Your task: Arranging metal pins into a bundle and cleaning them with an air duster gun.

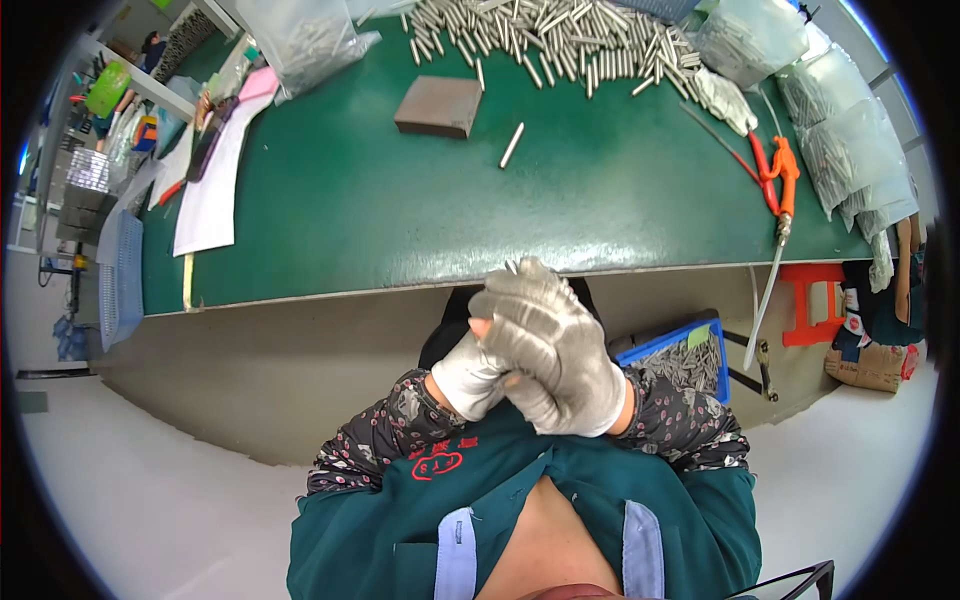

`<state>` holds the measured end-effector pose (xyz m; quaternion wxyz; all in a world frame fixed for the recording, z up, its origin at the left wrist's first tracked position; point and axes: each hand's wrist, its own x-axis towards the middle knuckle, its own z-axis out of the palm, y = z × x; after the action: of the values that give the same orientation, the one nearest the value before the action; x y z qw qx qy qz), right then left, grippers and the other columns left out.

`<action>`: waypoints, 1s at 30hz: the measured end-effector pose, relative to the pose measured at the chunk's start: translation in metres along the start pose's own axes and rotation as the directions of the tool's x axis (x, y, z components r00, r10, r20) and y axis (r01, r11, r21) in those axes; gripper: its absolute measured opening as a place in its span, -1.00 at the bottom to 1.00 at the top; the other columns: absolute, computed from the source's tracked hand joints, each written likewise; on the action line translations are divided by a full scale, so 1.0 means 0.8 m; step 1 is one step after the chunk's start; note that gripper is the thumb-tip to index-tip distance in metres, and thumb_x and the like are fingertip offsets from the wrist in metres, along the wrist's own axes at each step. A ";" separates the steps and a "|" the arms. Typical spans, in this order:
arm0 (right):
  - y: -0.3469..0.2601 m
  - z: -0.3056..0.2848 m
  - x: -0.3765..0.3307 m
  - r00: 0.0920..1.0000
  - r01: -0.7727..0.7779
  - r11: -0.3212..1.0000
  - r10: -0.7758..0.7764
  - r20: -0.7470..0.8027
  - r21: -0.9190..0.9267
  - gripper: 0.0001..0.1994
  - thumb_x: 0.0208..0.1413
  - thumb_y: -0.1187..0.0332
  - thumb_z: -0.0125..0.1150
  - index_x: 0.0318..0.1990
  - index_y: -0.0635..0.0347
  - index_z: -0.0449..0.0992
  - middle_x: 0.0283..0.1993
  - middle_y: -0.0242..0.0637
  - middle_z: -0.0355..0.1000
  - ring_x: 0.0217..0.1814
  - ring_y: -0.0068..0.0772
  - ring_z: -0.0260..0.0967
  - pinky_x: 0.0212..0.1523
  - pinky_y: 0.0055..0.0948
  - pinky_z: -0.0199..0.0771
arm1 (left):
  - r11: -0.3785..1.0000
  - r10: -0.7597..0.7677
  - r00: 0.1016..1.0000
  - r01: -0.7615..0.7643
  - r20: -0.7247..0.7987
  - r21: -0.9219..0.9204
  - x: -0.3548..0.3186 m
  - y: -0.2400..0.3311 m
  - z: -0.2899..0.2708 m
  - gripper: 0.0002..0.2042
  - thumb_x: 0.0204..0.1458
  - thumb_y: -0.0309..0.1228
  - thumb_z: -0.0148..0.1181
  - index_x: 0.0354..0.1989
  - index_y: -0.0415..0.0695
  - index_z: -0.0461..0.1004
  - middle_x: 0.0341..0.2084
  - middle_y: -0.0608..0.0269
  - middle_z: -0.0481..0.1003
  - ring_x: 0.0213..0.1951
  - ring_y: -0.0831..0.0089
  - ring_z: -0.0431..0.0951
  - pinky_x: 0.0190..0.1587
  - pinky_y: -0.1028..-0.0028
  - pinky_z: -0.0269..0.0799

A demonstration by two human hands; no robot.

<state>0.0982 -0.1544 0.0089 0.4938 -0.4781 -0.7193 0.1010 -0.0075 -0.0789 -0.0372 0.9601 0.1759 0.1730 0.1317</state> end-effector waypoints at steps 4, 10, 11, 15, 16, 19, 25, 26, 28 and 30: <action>0.043 -0.018 0.062 0.986 -0.012 0.993 -0.008 -0.165 -0.119 -0.68 -0.01 0.27 -0.02 -0.17 0.32 0.43 -0.25 -0.05 0.41 -0.08 -0.03 0.33 0.01 -0.21 0.27 | 0.988 0.152 0.982 -0.146 0.108 -0.058 0.034 0.038 0.033 -0.62 -0.07 -0.49 0.15 -0.03 -0.09 0.28 -0.11 0.27 0.37 -0.06 0.43 0.40 -0.03 0.46 0.38; 0.098 -0.032 0.085 0.912 -0.309 0.667 0.411 0.011 0.678 -0.53 0.18 0.11 -0.17 0.01 0.40 0.31 0.05 -0.17 0.31 0.10 -0.37 0.24 0.15 -0.42 0.16 | 0.987 0.095 0.986 -0.076 0.135 -0.139 0.093 0.085 0.018 -0.86 0.00 -0.52 0.08 -0.25 -0.16 0.38 -0.41 0.28 0.46 -0.63 0.66 0.35 -0.66 0.69 0.24; 0.102 -0.030 0.086 0.907 -0.287 0.672 0.421 -0.033 0.682 -0.52 0.19 0.10 -0.18 0.03 0.39 0.29 0.05 -0.17 0.31 0.10 -0.36 0.24 0.15 -0.42 0.15 | 0.988 0.098 0.985 -0.079 0.143 -0.135 0.102 0.087 0.014 -0.86 0.00 -0.52 0.08 -0.25 -0.16 0.38 -0.41 0.28 0.46 -0.63 0.66 0.35 -0.66 0.69 0.24; 0.095 -0.022 0.101 0.888 -0.207 0.681 0.432 -0.158 0.702 -0.50 0.20 0.08 -0.23 0.13 0.30 0.17 0.03 -0.15 0.32 0.08 -0.37 0.25 0.12 -0.47 0.16 | 0.992 0.114 0.993 -0.113 0.019 -0.052 0.127 0.093 0.010 -0.89 0.03 -0.45 0.06 -0.27 -0.15 0.40 -0.38 0.29 0.49 -0.46 0.57 0.48 -0.55 0.62 0.38; 0.094 -0.019 0.105 0.870 -0.160 0.632 0.453 -0.194 0.758 -0.44 0.20 0.04 -0.22 0.18 0.33 0.08 0.07 -0.12 0.28 0.13 -0.35 0.21 0.17 -0.42 0.12 | 0.991 0.135 0.985 -0.132 -0.104 0.038 0.129 0.099 0.011 -0.89 0.04 -0.44 0.04 -0.28 -0.15 0.41 -0.37 0.28 0.50 -0.40 0.52 0.51 -0.49 0.58 0.44; 0.096 -0.018 0.114 0.857 -0.231 0.620 0.494 -0.144 0.749 -0.41 0.19 0.03 -0.22 0.24 0.27 -0.02 0.08 -0.09 0.27 0.12 -0.35 0.22 0.15 -0.44 0.13 | 0.991 -0.007 0.949 0.049 0.316 -0.125 0.150 0.120 -0.036 -0.85 0.01 -0.41 0.05 -0.25 -0.16 0.41 -0.34 0.22 0.50 -0.30 0.40 0.52 -0.27 0.44 0.49; 0.109 -0.006 0.111 0.896 -0.187 0.819 0.369 -0.248 0.542 -0.44 0.14 0.19 -0.16 0.26 0.20 -0.04 0.01 -0.08 0.34 0.03 -0.27 0.32 -0.01 -0.45 0.29 | 0.982 0.160 0.983 -0.150 0.085 -0.114 0.138 0.111 -0.015 -0.76 -0.05 -0.45 0.09 -0.17 -0.21 0.37 -0.26 0.16 0.47 -0.18 0.33 0.48 -0.01 0.34 0.38; 0.107 -0.004 0.111 0.895 -0.190 0.817 0.372 -0.246 0.545 -0.44 0.14 0.19 -0.16 0.26 0.20 -0.04 0.01 -0.08 0.34 0.03 -0.27 0.32 -0.01 -0.45 0.29 | 0.982 0.160 0.984 -0.150 0.081 -0.115 0.139 0.112 -0.024 -0.76 -0.05 -0.45 0.09 -0.17 -0.21 0.37 -0.26 0.16 0.47 -0.18 0.33 0.48 -0.01 0.34 0.38; 0.105 -0.001 0.114 0.912 -0.121 0.838 0.306 -0.274 0.532 -0.46 0.13 0.28 -0.16 0.26 0.23 -0.04 0.06 -0.09 0.30 0.06 -0.31 0.30 0.02 -0.44 0.28 | 0.976 0.180 0.956 -0.144 0.232 -0.164 0.141 0.118 -0.036 -0.76 -0.05 -0.46 0.11 -0.18 -0.22 0.37 -0.27 0.17 0.47 -0.20 0.34 0.49 -0.03 0.32 0.40; 0.109 0.000 0.114 0.905 -0.106 0.793 0.327 -0.272 0.600 -0.48 0.12 0.36 -0.17 0.25 0.23 -0.03 0.08 -0.11 0.28 0.06 -0.33 0.29 0.03 -0.45 0.27 | 0.973 0.206 0.958 -0.179 0.199 -0.146 0.140 0.116 -0.034 -0.76 -0.05 -0.45 0.11 -0.19 -0.22 0.37 -0.28 0.18 0.47 -0.21 0.35 0.49 -0.04 0.32 0.41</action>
<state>0.1446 -0.0368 0.0108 0.7227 -0.3986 -0.4909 0.2789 0.0657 0.0485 -0.0577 0.9649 0.1440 0.0425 0.2156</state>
